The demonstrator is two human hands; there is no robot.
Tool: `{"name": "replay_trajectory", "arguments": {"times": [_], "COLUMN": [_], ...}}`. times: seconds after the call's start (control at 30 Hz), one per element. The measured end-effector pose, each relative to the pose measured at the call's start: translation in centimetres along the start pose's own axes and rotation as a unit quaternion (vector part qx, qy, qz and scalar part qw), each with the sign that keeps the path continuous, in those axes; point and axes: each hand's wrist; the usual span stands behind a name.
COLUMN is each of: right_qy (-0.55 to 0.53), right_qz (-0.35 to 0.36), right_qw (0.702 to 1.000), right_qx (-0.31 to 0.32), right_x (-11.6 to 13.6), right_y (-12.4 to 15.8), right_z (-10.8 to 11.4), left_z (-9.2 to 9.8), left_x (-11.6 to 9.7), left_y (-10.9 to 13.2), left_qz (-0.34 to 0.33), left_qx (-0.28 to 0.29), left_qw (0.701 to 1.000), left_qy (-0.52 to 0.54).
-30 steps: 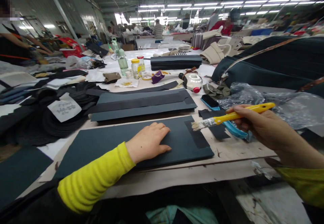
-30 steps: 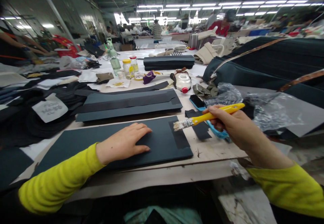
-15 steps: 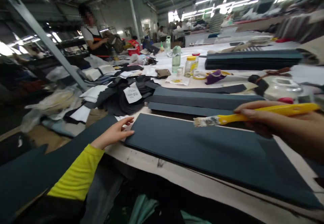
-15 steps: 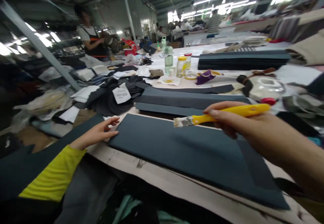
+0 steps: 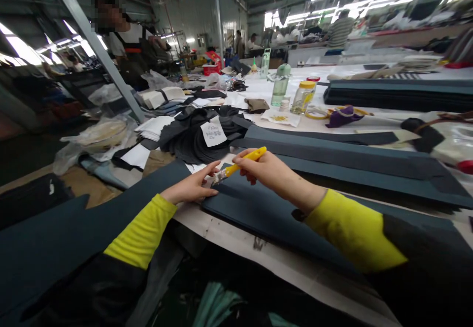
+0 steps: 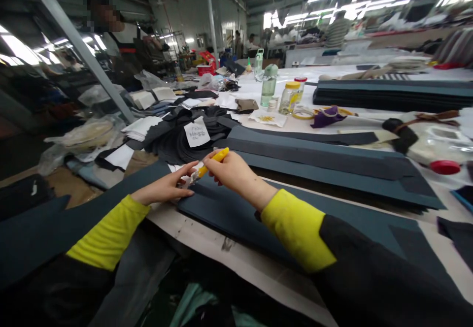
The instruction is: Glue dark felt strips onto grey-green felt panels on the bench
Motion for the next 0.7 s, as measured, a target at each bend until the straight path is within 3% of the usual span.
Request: {"name": "replay_trajectory", "arguments": {"times": [0.1, 0.2, 0.33, 0.57, 0.7], "right_qy": [0.023, 0.045, 0.067, 0.11, 0.112], "right_qz": [-0.012, -0.03, -0.064, -0.156, -0.197], "right_qw": [1.0, 0.998, 0.995, 0.972, 0.955], "right_qx": [-0.002, -0.011, -0.037, -0.136, -0.192], "right_x": [0.0, -0.4, -1.6, -5.4, -7.4], "right_y": [-0.4, 0.4, 3.4, 11.0, 14.9], "right_z": [-0.4, 0.8, 4.9, 13.5, 16.9], "left_z": [0.2, 0.4, 0.6, 0.6, 0.5], "left_x": [0.0, 0.1, 0.1, 0.4, 0.1], "left_y": [-0.3, -0.4, -0.5, -0.7, -0.9], "left_qz": [-0.005, -0.007, -0.005, 0.019, 0.037], "left_qx": [0.029, 0.045, 0.053, 0.061, 0.066], "left_qw": [0.999, 0.998, 0.996, 0.993, 0.991], "left_qy": [-0.021, -0.044, -0.069, -0.096, -0.108]}}
Point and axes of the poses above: each hand's wrist, its own y-axis away from the middle knuckle, its own z-axis out of the back of the hand, x = y × z, and after that the axes turned 12 degrees about -z, right-handed
